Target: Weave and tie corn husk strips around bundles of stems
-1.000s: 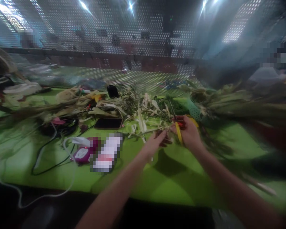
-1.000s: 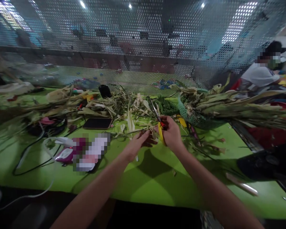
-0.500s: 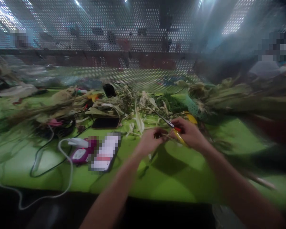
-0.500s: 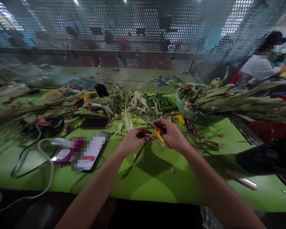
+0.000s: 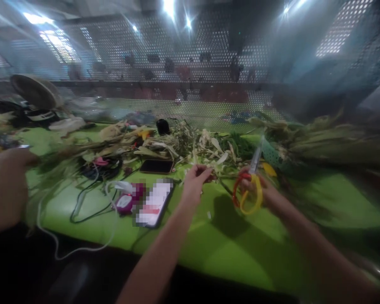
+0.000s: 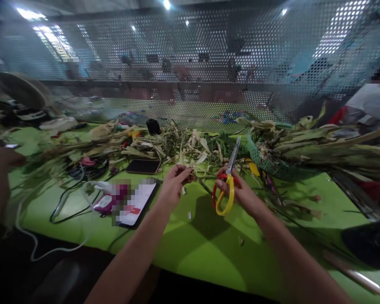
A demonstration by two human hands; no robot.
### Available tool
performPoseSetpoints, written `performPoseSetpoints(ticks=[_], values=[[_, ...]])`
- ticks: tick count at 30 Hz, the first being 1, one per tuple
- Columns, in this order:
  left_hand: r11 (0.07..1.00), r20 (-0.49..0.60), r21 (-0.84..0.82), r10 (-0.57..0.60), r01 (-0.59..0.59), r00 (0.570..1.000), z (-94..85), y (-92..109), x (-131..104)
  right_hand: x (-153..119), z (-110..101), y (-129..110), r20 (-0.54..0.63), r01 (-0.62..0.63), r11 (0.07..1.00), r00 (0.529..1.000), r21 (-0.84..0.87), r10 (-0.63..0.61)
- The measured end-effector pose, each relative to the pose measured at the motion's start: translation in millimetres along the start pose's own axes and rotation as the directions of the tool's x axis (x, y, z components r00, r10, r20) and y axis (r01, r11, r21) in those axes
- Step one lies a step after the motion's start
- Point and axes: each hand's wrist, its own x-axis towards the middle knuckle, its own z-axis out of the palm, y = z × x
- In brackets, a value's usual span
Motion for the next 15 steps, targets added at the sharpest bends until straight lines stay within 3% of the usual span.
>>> performPoseSetpoints(ticks=[5,11,15], values=[[1.0,-0.033,-0.024,0.011,-0.011,0.999,0.3,-2.0,1.0,-4.4,5.3,-2.7,0.102,-0.104,0.994,0.99,0.029,0.101],[0.995,-0.077,-0.088,0.042,-0.049,0.996,3.2,0.9,1.2,6.6,-1.0,8.1,-0.038,-0.066,0.998,0.997,-0.026,0.065],[0.995,-0.067,-0.077,0.054,-0.059,0.996,3.3,-0.7,1.2,1.5,-1.3,2.1,-0.008,-0.028,0.993,1.0,-0.116,0.027]])
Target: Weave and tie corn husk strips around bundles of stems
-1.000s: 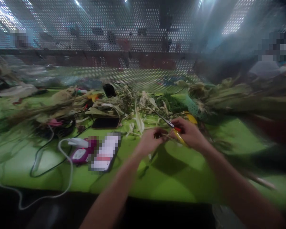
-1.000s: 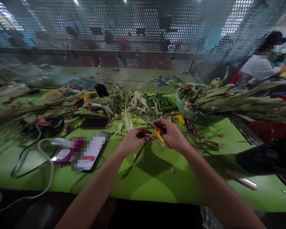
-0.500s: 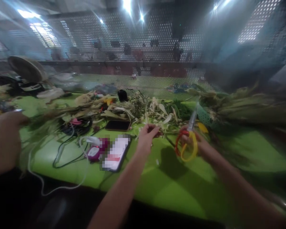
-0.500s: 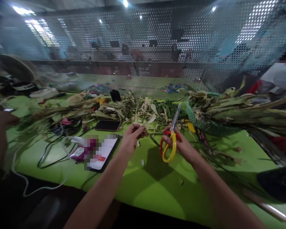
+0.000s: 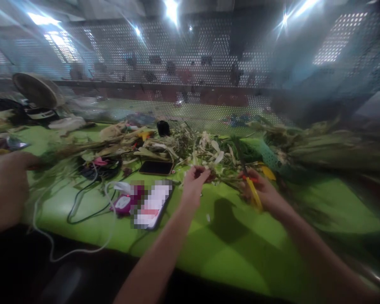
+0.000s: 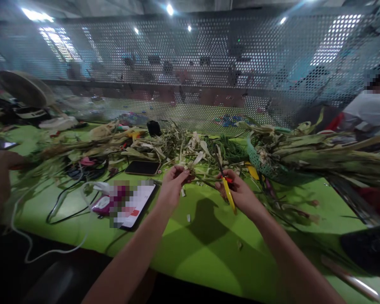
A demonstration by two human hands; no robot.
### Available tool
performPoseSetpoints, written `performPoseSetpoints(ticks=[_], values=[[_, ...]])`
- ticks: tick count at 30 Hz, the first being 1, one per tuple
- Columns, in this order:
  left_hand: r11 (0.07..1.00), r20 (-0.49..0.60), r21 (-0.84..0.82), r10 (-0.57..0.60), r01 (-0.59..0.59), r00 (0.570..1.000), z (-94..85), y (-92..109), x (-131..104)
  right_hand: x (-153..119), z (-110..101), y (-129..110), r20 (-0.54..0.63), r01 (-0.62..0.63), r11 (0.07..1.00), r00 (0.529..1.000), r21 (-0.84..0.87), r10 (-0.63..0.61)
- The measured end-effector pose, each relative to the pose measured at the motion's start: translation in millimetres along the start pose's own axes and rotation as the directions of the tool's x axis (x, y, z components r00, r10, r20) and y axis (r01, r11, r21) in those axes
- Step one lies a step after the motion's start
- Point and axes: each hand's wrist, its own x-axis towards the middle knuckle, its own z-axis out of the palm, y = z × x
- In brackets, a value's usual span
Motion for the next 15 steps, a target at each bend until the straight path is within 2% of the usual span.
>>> performPoseSetpoints(ticks=[4,7,15], values=[[1.0,0.015,0.013,0.014,-0.014,1.0,-0.4,-3.3,-0.7,-9.0,1.7,-10.5,0.094,0.061,0.978,0.995,-0.197,-0.042],[0.999,0.023,0.028,0.027,-0.028,0.999,0.3,-4.8,-1.8,-11.5,6.1,-11.6,0.144,0.086,0.96,0.988,-0.266,-0.048],[0.997,0.088,0.075,-0.007,0.0,0.996,3.5,-9.2,-6.8,-11.0,18.4,-7.6,0.163,0.035,0.99,0.987,-0.135,-0.013]])
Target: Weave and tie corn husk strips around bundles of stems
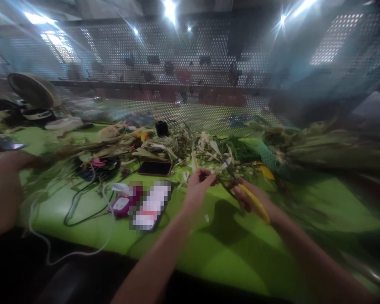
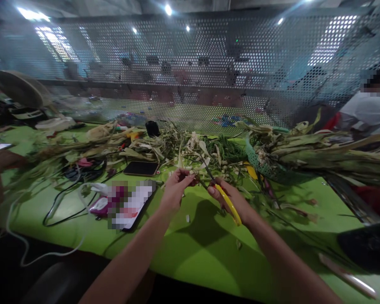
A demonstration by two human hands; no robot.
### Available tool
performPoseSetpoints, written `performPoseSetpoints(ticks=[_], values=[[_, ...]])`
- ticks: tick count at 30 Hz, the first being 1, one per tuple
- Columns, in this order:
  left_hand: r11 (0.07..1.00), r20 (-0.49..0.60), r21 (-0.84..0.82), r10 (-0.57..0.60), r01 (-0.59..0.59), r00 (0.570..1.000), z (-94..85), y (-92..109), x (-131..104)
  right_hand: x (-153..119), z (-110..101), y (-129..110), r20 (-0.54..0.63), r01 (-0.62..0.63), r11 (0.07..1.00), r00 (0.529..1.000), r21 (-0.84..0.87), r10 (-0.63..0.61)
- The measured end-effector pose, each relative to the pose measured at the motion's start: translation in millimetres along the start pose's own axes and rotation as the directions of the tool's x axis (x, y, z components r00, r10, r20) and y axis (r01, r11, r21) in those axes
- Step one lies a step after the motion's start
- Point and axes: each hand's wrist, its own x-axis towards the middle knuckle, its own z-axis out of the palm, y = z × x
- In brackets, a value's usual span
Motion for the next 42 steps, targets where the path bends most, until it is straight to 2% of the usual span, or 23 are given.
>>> performPoseSetpoints(ticks=[6,22,35,42], values=[[1.0,0.017,0.011,-0.004,0.004,1.0,0.2,-2.0,-1.2,-0.9,3.1,0.0,-0.029,-0.032,0.997,0.999,0.076,0.034],[0.998,-0.023,-0.056,-0.04,0.038,0.999,-0.3,-3.1,-0.1,0.6,-0.1,4.1,0.002,-0.014,1.0,1.0,0.004,0.014],[0.996,-0.002,-0.04,-0.077,0.077,0.997,0.1,-1.9,-1.8,0.5,1.8,3.2,-0.039,-0.023,1.0,0.999,0.003,0.023],[0.997,-0.005,-0.057,-0.047,0.046,0.999,-0.9,-4.6,1.3,2.9,5.5,1.9,-0.071,-0.056,0.996,0.996,0.063,0.06]])
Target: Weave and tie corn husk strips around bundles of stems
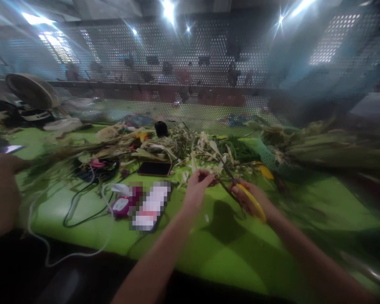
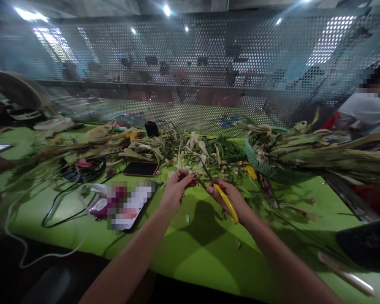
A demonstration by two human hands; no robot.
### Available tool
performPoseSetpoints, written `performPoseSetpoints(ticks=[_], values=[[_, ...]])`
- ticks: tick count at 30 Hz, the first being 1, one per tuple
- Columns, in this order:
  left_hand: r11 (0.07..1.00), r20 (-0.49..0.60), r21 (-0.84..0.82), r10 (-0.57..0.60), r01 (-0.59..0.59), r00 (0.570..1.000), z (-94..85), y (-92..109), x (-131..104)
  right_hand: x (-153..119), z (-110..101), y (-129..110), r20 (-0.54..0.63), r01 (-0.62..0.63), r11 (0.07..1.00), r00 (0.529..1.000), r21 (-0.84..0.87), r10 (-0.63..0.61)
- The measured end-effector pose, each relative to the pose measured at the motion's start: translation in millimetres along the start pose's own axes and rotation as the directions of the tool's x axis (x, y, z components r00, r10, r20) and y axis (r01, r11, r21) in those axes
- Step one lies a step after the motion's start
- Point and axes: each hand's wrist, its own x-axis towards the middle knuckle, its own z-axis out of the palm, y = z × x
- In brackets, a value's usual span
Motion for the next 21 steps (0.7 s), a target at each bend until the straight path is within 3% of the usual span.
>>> performPoseSetpoints(ticks=[6,8,11,15,18,21], values=[[1.0,-0.019,0.022,0.004,-0.003,1.0,-2.2,2.3,2.5,9.2,-9.0,9.8,-0.101,-0.043,0.998,0.994,-0.047,0.038],[0.999,-0.032,0.038,0.014,-0.012,0.999,-3.0,3.5,2.9,13.6,-21.0,13.5,-0.135,0.011,0.984,0.99,-0.18,-0.036],[1.0,-0.033,0.014,0.012,-0.011,0.999,-3.6,4.5,3.2,17.7,-41.5,15.9,-0.177,0.038,0.888,0.975,-0.458,-0.133],[1.0,-0.016,0.006,-0.03,0.03,0.999,-3.2,4.6,3.4,16.0,-54.5,15.6,-0.081,-0.009,0.672,0.994,-0.74,-0.076],[0.999,-0.001,0.013,-0.049,0.049,0.999,-3.1,3.6,3.8,12.3,-50.4,13.5,0.024,0.025,0.622,1.0,-0.783,-0.011],[0.998,0.018,0.01,-0.066,0.066,0.998,-4.3,0.9,4.4,10.7,-44.1,10.0,0.054,0.053,0.617,0.998,-0.785,-0.016]])
